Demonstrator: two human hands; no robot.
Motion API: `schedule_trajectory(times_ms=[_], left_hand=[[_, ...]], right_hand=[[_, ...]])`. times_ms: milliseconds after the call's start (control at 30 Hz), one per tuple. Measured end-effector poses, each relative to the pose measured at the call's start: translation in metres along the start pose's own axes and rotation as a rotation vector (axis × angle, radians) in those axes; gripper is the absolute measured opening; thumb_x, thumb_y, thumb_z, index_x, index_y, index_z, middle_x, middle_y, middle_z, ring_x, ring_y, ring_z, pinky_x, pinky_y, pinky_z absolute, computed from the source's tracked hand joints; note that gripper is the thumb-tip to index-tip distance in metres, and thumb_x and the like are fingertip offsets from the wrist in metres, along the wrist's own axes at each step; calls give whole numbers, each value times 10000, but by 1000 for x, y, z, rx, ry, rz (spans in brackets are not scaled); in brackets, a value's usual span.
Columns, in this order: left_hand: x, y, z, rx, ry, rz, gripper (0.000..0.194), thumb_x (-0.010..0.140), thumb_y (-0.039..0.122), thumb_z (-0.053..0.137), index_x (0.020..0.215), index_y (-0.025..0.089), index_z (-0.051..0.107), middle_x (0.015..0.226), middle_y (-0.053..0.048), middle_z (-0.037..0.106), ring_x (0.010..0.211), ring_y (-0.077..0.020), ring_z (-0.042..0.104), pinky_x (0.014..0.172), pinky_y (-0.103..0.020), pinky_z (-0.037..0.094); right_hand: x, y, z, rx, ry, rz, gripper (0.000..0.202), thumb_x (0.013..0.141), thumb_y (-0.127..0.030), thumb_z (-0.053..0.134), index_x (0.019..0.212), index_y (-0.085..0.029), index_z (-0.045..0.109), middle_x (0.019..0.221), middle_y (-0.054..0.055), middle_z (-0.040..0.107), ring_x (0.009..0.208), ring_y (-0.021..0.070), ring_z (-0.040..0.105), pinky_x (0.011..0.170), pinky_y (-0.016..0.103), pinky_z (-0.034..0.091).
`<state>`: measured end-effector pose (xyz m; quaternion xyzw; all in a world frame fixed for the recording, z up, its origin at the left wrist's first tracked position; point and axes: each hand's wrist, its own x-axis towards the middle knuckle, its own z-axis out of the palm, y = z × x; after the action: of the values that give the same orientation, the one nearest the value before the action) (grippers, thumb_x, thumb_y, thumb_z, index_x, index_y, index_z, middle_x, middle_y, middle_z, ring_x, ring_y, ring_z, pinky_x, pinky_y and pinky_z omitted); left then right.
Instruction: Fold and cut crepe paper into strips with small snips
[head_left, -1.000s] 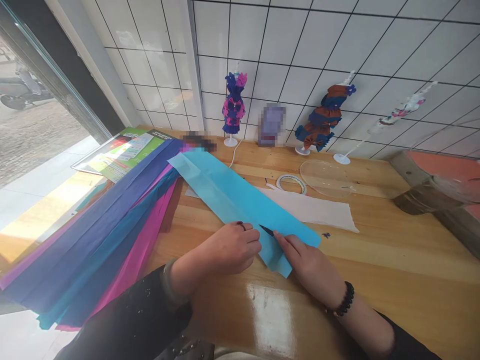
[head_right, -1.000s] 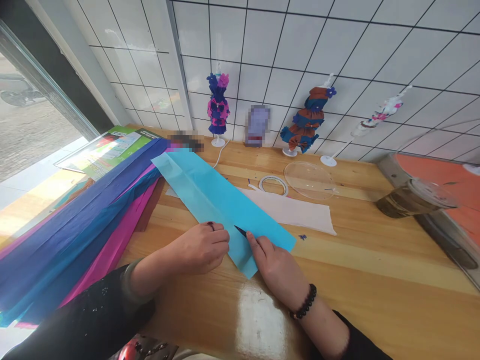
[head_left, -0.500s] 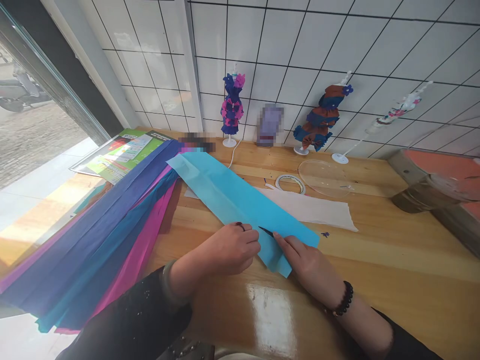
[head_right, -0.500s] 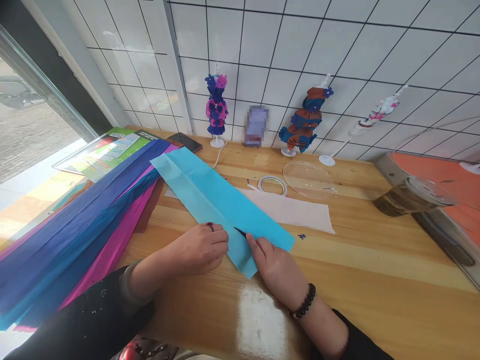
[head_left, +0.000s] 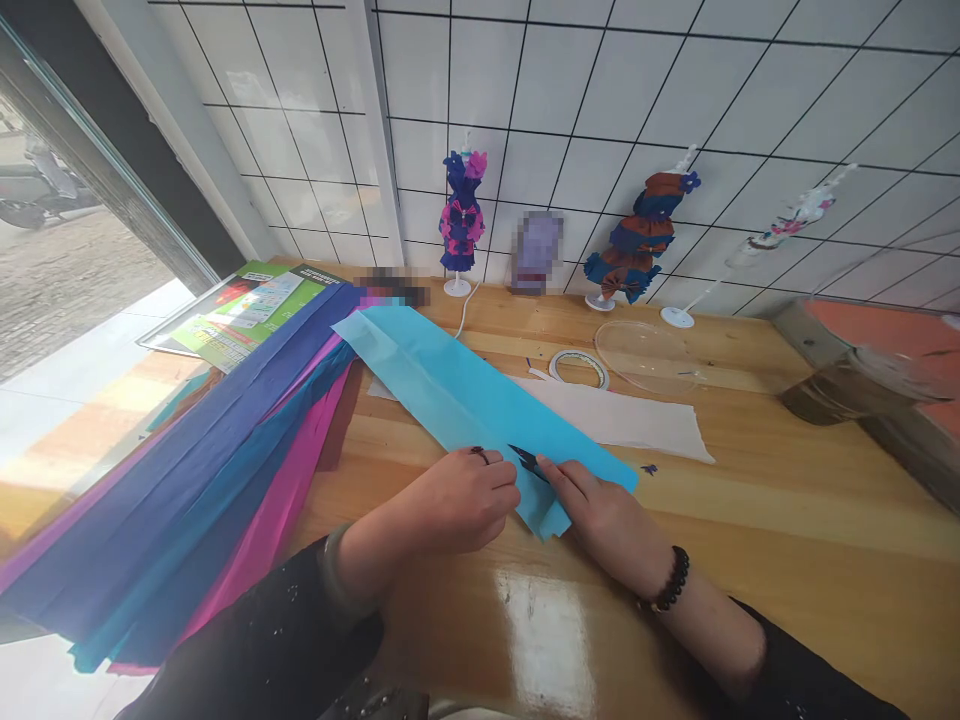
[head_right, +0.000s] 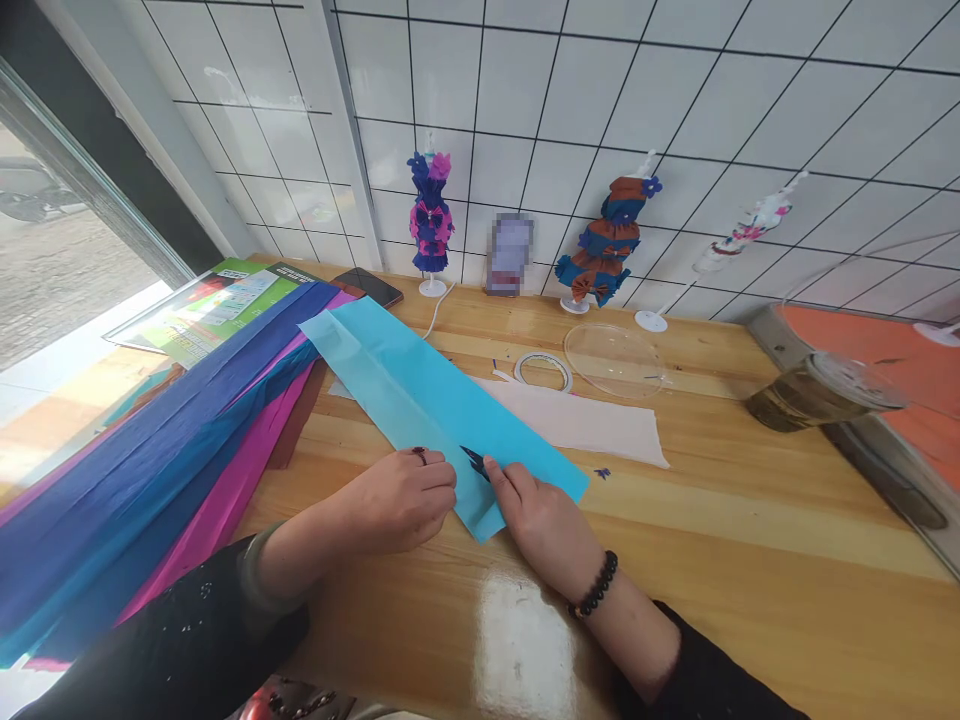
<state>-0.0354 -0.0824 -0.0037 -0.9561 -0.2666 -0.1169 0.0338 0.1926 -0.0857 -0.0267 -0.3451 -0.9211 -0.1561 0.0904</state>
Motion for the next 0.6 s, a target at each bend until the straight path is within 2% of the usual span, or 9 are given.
schedule_trajectory(times_ms=[200, 600], left_hand=[[0, 0, -1, 18, -5, 3, 93, 746, 115, 434, 671, 167, 453, 743, -27, 459, 731, -169, 456, 578, -296, 365], [0, 1, -1, 29, -15, -1, 74, 774, 149, 456, 708, 171, 483, 759, -45, 471, 778, -180, 468, 574, -305, 367]], right_hand=[[7, -1, 2, 5, 7, -11, 539, 824, -13, 284, 1355, -84, 225, 879, 91, 580, 543, 117, 508, 457, 236, 429], [16, -4, -2, -34, 41, -7, 611, 820, -20, 277, 1400, -100, 104, 837, 76, 587, 474, 119, 486, 407, 232, 406]])
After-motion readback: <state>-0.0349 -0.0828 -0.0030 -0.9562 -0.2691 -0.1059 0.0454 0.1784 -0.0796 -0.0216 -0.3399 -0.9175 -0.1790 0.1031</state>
